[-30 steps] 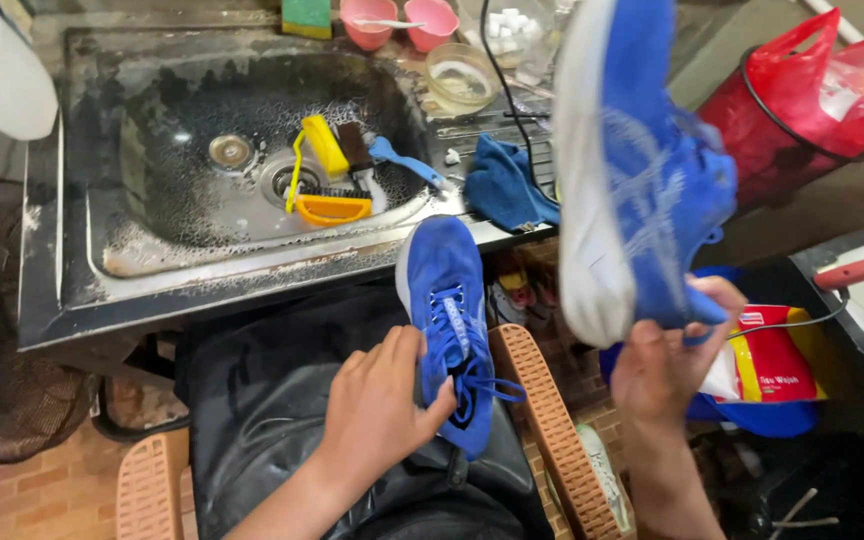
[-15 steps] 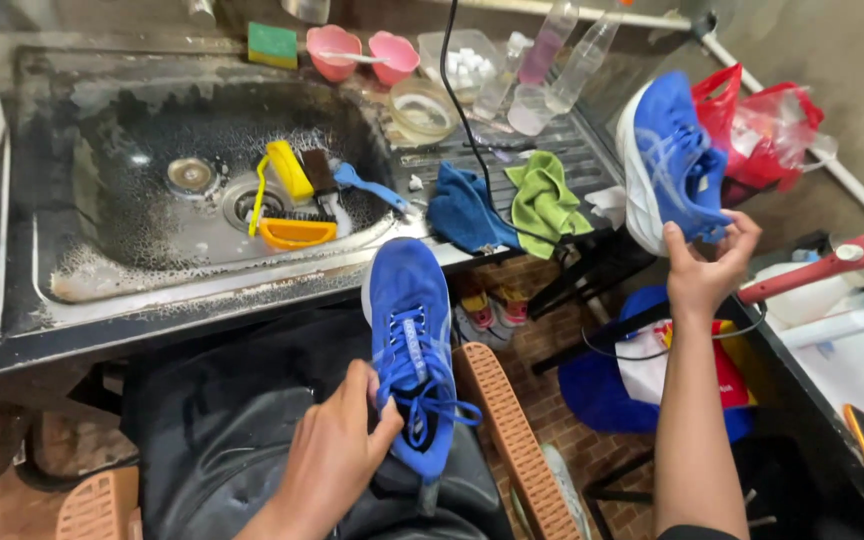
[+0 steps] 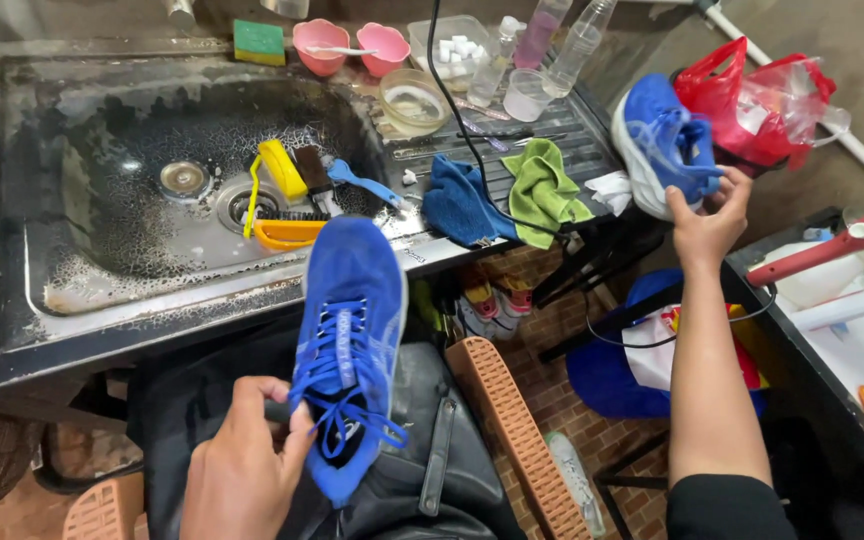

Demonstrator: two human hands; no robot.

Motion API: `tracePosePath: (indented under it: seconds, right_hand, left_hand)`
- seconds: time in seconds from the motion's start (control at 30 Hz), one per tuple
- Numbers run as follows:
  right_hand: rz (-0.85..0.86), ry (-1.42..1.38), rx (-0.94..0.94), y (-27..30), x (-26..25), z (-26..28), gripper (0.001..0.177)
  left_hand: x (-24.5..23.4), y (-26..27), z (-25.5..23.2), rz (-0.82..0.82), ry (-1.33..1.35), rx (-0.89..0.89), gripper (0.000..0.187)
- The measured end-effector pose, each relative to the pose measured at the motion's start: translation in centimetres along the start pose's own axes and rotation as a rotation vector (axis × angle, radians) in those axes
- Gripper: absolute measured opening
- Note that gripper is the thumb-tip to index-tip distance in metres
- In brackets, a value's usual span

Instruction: Lacing and tying the laces of a pair of blue sneakers

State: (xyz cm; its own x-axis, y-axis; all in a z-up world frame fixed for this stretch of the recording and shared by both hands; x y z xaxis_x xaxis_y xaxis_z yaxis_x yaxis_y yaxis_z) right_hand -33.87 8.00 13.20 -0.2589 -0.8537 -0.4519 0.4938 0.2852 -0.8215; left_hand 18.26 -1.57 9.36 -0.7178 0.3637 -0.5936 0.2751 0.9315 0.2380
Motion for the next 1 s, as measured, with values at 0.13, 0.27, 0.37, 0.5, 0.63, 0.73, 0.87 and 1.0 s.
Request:
tracePosePath:
  seconds: [0.13, 0.27, 0.37, 0.5, 0.63, 0.73, 0.87, 1.0]
  right_hand:
    - [0.070, 0.028, 0.032, 0.8, 0.6, -0.2, 0.046]
    - [0.076, 0.000, 0.028, 1.2, 1.4, -0.7, 0.045]
    - [0.101, -0.075, -0.045, 1.7, 2.1, -0.4, 0.045]
    - [0.104, -0.019, -0.196, 2.0, 1.4, 0.5, 0.061]
    - [-0.128, 0.399, 0.107, 3.1, 1.5, 1.7, 0.063]
    - [0.039, -0.202, -0.151, 7.2, -4.6, 15.5, 0.015]
    - [0.436, -0.388, -0.402, 11.4, -6.4, 25.2, 0.010]
    - [0.547, -0.507, -0.526, 15.0, -6.3, 28.6, 0.014]
  left_hand:
    - [0.9, -0.4, 1.2, -0.027, 0.028, 0.028, 0.025]
    - [1.0, -0.5, 1.2, -0.045, 0.106, 0.132, 0.023]
    - [0.2, 0.0, 0.5, -0.073, 0.151, 0.272, 0.022]
    - [-0.6, 0.5, -0.7, -0.060, 0.179, 0.409, 0.026]
    - [-0.9, 0.3, -0.8, -0.088, 0.132, 0.391, 0.032]
    - [-1.4, 0.8, -1.3, -0.105, 0.127, 0.512, 0.031]
    - [-2.1, 1.0, -2.2, -0.109, 0.291, 0.591, 0.024]
    - [-2.1, 1.6, -2.3, -0.275, 0.295, 1.010, 0.011]
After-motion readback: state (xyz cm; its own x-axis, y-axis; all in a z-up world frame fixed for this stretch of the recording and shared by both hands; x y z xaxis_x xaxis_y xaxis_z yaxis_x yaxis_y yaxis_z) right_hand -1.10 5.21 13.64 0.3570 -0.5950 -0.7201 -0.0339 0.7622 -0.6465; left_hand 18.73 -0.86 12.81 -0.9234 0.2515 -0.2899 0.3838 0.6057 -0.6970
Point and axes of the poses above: each hand's wrist, its own y-axis away from the middle knuckle, its own x-axis out of the palm, z = x × y, the point moved 3 cm from there along -y, towards the middle knuckle, and after that the axes turned 15 degrees about y, right-handed, at the moved point
